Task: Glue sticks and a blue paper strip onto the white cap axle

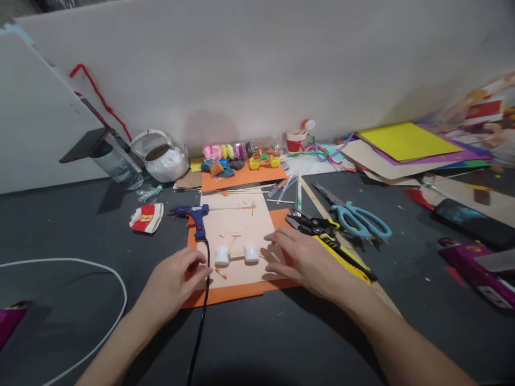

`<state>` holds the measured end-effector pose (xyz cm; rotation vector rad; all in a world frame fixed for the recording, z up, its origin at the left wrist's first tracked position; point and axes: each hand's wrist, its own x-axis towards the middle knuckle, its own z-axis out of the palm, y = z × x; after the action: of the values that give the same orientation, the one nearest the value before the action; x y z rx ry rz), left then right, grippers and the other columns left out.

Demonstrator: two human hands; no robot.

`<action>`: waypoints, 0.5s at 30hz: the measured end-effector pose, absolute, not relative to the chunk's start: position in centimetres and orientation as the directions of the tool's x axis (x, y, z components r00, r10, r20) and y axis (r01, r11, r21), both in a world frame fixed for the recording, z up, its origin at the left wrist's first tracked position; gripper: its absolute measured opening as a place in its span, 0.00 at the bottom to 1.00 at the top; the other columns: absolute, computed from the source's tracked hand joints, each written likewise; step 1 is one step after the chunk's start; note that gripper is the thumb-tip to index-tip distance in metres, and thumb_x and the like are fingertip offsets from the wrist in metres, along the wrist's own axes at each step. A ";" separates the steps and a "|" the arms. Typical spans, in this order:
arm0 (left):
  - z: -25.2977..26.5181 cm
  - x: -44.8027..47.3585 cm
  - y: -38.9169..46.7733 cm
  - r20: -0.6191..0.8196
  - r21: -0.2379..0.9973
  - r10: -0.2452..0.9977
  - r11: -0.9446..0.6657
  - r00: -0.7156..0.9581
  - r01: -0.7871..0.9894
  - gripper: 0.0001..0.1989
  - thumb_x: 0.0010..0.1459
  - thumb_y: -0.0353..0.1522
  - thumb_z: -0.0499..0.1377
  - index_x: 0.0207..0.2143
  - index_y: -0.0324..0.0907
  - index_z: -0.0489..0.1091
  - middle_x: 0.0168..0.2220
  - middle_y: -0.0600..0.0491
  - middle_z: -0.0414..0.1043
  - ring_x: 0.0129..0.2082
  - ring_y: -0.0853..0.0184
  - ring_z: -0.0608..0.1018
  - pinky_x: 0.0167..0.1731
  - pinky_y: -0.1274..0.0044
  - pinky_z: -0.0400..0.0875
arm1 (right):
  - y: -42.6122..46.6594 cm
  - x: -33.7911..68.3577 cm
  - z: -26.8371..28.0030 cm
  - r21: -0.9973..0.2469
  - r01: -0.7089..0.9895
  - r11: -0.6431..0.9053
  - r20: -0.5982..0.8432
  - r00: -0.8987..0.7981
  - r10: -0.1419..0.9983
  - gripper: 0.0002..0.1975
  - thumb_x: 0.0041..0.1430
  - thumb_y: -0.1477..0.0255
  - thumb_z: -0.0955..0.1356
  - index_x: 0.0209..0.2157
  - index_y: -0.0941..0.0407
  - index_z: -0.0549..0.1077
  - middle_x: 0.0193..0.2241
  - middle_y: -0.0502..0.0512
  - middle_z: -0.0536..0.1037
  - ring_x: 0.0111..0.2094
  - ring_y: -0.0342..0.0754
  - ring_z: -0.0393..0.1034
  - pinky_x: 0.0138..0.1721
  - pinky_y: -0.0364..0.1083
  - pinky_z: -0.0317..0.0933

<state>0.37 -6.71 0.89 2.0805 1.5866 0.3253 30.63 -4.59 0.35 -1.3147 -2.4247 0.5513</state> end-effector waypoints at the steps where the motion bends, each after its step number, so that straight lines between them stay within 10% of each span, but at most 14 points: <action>1: 0.5 0.5 -7.3 -0.116 0.504 0.954 -0.185 0.278 0.844 0.10 0.63 0.40 0.55 0.34 0.44 0.68 0.31 0.56 0.68 0.31 0.65 0.71 0.33 0.73 0.63 | -4.6 30.1 0.2 -0.447 0.715 0.538 0.137 -0.540 0.830 0.22 0.56 0.67 0.74 0.50 0.59 0.70 0.47 0.62 0.74 0.45 0.54 0.69 0.43 0.49 0.65; 8: -0.9 1.8 -7.2 0.071 0.419 0.943 -0.325 0.326 0.848 0.23 0.56 0.36 0.62 0.53 0.43 0.63 0.52 0.47 0.69 0.52 0.56 0.69 0.51 0.65 0.64 | -3.7 27.5 -1.3 -0.346 0.666 0.661 0.262 -0.608 0.750 0.14 0.57 0.69 0.73 0.43 0.60 0.72 0.51 0.67 0.71 0.55 0.59 0.62 0.55 0.57 0.61; 15: -0.7 3.2 -9.8 -0.053 0.163 0.986 -0.147 0.158 0.976 0.13 0.61 0.40 0.58 0.42 0.40 0.66 0.38 0.46 0.72 0.41 0.54 0.73 0.38 0.66 0.65 | -3.9 28.7 -1.4 -0.389 0.675 0.628 0.333 -0.532 0.778 0.09 0.60 0.72 0.70 0.42 0.59 0.72 0.49 0.65 0.72 0.49 0.56 0.64 0.51 0.56 0.63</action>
<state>3.23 -9.82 -0.69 2.2637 1.9391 0.0985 28.70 -3.86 -1.38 -1.1424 -2.3740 0.2915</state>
